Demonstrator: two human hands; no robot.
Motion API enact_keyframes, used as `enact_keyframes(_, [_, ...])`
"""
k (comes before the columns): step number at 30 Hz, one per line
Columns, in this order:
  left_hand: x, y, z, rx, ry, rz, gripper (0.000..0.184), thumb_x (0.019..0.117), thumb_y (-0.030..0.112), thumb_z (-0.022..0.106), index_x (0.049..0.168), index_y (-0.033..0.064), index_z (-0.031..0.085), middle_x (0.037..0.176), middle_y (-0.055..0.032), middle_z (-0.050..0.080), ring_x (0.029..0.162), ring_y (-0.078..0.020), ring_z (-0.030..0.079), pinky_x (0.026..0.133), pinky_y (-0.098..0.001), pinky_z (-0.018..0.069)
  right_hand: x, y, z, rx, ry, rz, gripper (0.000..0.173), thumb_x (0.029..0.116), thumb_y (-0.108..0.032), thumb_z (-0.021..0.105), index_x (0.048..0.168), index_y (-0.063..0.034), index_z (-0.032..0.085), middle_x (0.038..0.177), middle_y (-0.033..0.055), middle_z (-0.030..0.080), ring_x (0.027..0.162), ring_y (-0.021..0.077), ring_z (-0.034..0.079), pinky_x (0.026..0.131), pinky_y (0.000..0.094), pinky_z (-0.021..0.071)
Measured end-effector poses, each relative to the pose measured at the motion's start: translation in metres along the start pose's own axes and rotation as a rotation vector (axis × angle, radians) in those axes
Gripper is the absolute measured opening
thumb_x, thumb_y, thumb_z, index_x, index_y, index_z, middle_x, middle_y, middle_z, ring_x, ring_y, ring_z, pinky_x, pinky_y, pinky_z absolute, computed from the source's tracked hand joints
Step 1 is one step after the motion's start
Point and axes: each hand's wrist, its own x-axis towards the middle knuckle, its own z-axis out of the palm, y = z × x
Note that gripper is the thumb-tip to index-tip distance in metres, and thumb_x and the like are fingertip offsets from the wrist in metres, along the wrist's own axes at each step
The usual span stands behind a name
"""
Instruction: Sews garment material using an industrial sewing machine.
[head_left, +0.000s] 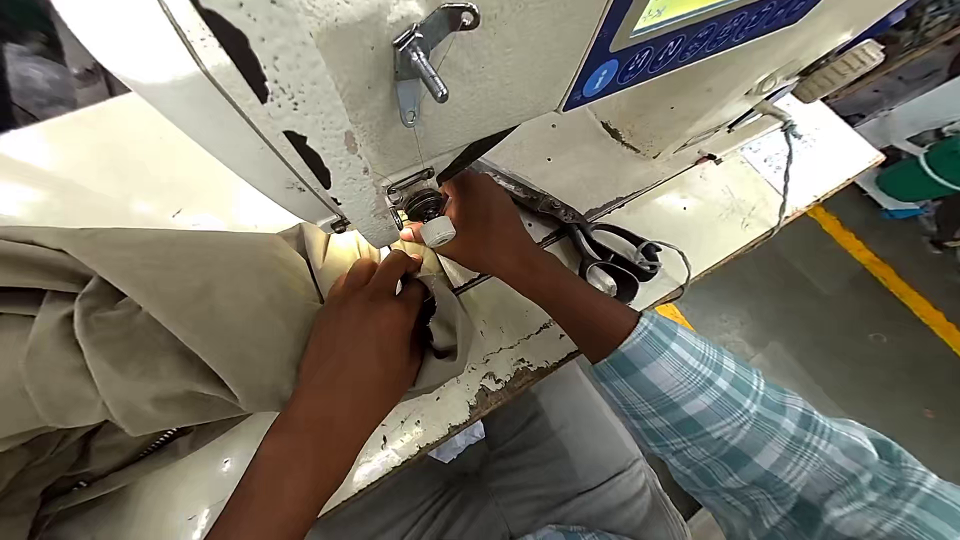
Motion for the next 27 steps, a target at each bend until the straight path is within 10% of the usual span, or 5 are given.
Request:
enact_keyframes(6, [-0.004, 0.008, 0.001, 0.145, 0.073, -0.061, 0.019, 0.0764, 0.009, 0.074, 0.094, 0.0152, 0.077, 0.120, -0.0123, 0.065, 0.107, -0.0383, 0.057, 0.086, -0.0573, 0.0404, -0.037, -0.025, -0.026, 0.045, -0.175, -0.059, 0.019, 0.0961, -0.032, 0.073, 0.095, -0.0132, 0.072, 0.077, -0.0042, 0.068, 0.064, 0.0064, 0.064, 0.059, 0.0295, 0.0552])
enact_keyframes(11, [-0.005, 0.004, 0.003, 0.103, 0.062, -0.053, 0.017, 0.0905, 0.023, 0.065, 0.099, 0.0161, 0.078, 0.125, -0.0066, 0.063, 0.105, -0.0330, 0.057, 0.084, -0.0542, 0.0404, -0.047, -0.035, -0.047, -0.134, -0.351, -0.019, 0.018, 0.0908, -0.027, 0.077, 0.103, -0.0152, 0.073, 0.080, -0.0065, 0.071, 0.070, 0.0033, 0.066, 0.067, 0.0272, 0.0572])
enact_keyframes(20, [-0.004, 0.001, 0.004, 0.095, 0.067, -0.005, 0.017, 0.0864, 0.023, 0.066, 0.097, 0.0150, 0.076, 0.105, -0.0051, 0.066, 0.098, -0.0303, 0.059, 0.077, -0.0499, 0.0411, -0.093, -0.066, -0.036, -0.539, -0.027, -0.300, 0.005, 0.0870, -0.013, 0.072, 0.090, -0.0141, 0.076, 0.080, 0.0013, 0.061, 0.066, 0.0187, 0.062, 0.049, 0.0355, 0.0461])
enact_keyframes(27, [-0.003, 0.000, 0.004, 0.092, 0.056, -0.024, 0.019, 0.0914, 0.022, 0.063, 0.101, 0.0126, 0.077, 0.108, -0.0069, 0.066, 0.101, -0.0314, 0.058, 0.081, -0.0502, 0.0416, -0.076, -0.042, -0.055, -0.158, -0.098, -0.181, 0.019, 0.0989, -0.036, 0.065, 0.102, -0.0195, 0.074, 0.073, -0.0103, 0.065, 0.060, 0.0027, 0.060, 0.053, 0.0263, 0.0517])
